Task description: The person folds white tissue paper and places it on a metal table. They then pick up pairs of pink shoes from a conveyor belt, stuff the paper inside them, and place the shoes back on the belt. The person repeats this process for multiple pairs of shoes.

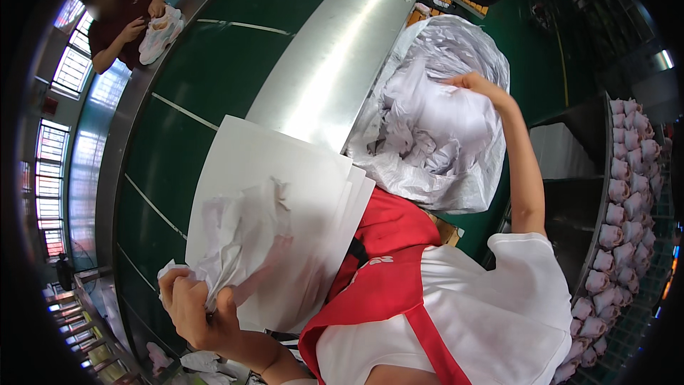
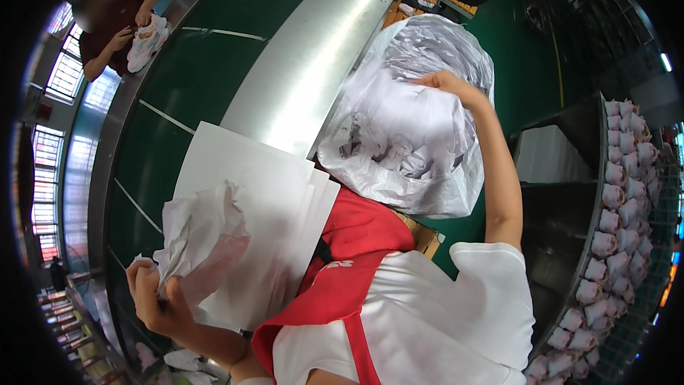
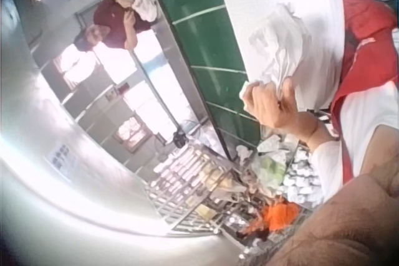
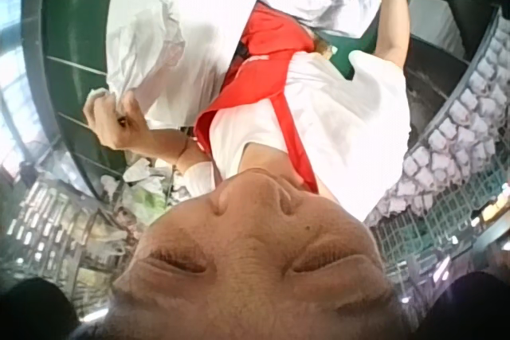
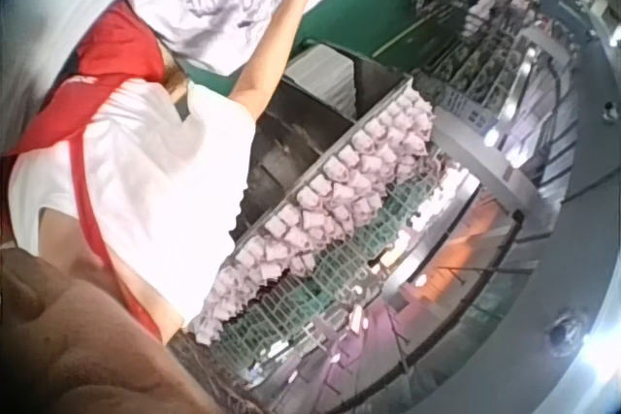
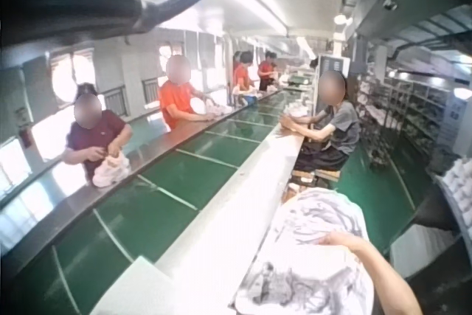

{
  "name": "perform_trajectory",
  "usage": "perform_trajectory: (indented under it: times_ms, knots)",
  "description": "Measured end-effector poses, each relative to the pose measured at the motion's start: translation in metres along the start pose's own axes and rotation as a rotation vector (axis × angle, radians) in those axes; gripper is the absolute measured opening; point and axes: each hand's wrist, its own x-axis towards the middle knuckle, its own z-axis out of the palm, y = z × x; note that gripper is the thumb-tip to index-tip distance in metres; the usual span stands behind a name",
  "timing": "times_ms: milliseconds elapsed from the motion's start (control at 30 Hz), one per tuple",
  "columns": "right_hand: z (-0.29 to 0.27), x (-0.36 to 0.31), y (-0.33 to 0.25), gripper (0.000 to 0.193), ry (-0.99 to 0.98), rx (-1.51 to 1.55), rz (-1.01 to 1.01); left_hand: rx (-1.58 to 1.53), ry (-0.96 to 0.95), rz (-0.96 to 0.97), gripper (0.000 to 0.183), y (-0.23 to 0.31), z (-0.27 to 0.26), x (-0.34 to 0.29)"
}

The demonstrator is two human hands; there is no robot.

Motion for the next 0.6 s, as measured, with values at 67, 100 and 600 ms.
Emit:
perform_trajectory:
  times_ms: [67,100,600]
  knots:
    - [-0.017,0.009,0.016,0.046,0.216,-0.403,-0.01,-0.05,-0.023,-0.034,0.049,0.0,0.0,0.0]
    - [-0.024,0.014,0.023,0.041,0.329,-0.604,-0.015,-0.064,-0.033,-0.031,0.05,-0.001,0.001,0.002]
    - [0.217,0.049,-0.139,0.021,-0.495,-0.603,-0.706,-0.494,-0.299,0.154,0.021,0.05,0.007,0.058]
